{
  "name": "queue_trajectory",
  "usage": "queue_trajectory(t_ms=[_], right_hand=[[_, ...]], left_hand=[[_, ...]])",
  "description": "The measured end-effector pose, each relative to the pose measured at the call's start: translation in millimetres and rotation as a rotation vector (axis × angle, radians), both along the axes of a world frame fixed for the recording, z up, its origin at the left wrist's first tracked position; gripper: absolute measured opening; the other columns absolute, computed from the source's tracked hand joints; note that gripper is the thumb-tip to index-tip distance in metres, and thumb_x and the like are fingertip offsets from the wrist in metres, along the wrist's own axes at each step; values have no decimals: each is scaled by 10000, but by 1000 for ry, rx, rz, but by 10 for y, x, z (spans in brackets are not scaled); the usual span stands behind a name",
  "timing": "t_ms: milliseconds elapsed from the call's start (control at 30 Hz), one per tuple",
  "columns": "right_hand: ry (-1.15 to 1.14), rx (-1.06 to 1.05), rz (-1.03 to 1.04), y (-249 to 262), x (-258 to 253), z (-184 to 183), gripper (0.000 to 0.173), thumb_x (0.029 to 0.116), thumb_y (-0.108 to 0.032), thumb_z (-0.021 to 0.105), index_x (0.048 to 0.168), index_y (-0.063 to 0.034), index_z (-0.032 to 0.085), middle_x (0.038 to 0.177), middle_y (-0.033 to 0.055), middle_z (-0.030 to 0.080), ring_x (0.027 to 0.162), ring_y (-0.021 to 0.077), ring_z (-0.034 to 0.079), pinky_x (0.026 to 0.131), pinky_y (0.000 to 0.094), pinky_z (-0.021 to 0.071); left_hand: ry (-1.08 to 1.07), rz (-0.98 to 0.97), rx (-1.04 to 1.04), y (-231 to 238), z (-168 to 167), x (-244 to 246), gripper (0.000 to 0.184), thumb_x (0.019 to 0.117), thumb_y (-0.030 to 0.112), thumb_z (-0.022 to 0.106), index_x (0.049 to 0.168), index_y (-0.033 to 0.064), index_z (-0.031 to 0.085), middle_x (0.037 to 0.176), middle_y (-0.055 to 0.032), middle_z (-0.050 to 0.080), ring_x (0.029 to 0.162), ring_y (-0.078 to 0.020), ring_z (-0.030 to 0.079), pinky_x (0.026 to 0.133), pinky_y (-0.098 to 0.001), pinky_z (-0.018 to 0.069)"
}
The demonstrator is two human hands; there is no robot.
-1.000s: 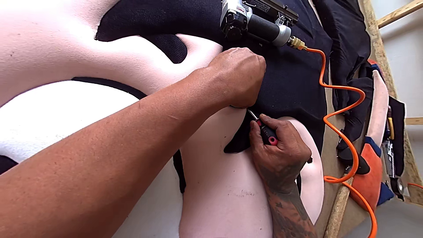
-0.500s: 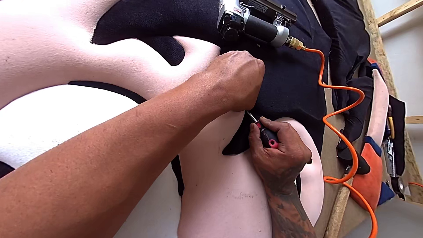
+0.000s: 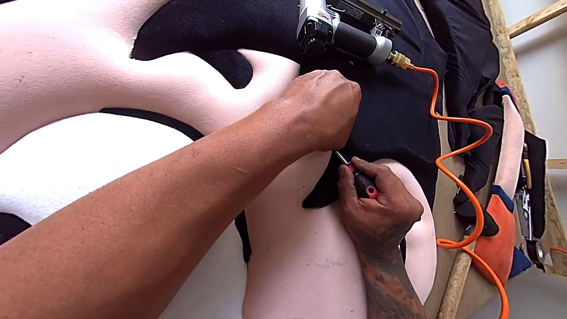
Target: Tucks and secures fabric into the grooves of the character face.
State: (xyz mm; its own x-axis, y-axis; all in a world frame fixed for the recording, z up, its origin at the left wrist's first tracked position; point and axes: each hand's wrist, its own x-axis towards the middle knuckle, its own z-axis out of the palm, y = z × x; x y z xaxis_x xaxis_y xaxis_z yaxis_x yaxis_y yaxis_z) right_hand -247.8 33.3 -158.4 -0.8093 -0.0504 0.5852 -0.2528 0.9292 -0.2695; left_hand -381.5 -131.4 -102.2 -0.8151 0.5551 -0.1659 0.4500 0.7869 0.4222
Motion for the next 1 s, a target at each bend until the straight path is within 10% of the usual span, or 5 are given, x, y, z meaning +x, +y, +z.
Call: queue_trajectory(t_ms=[1000], right_hand=[[-79, -270, -77, 58, -6, 53, 164, 895, -259, 728, 974, -121, 767, 869, -61, 734, 706, -17, 661, 598, 178, 553]], left_hand=[[-22, -43, 24, -43, -6, -74, 197, 758, 322, 828, 886, 254, 694, 768, 28, 624, 774, -211, 628, 635, -476, 489]])
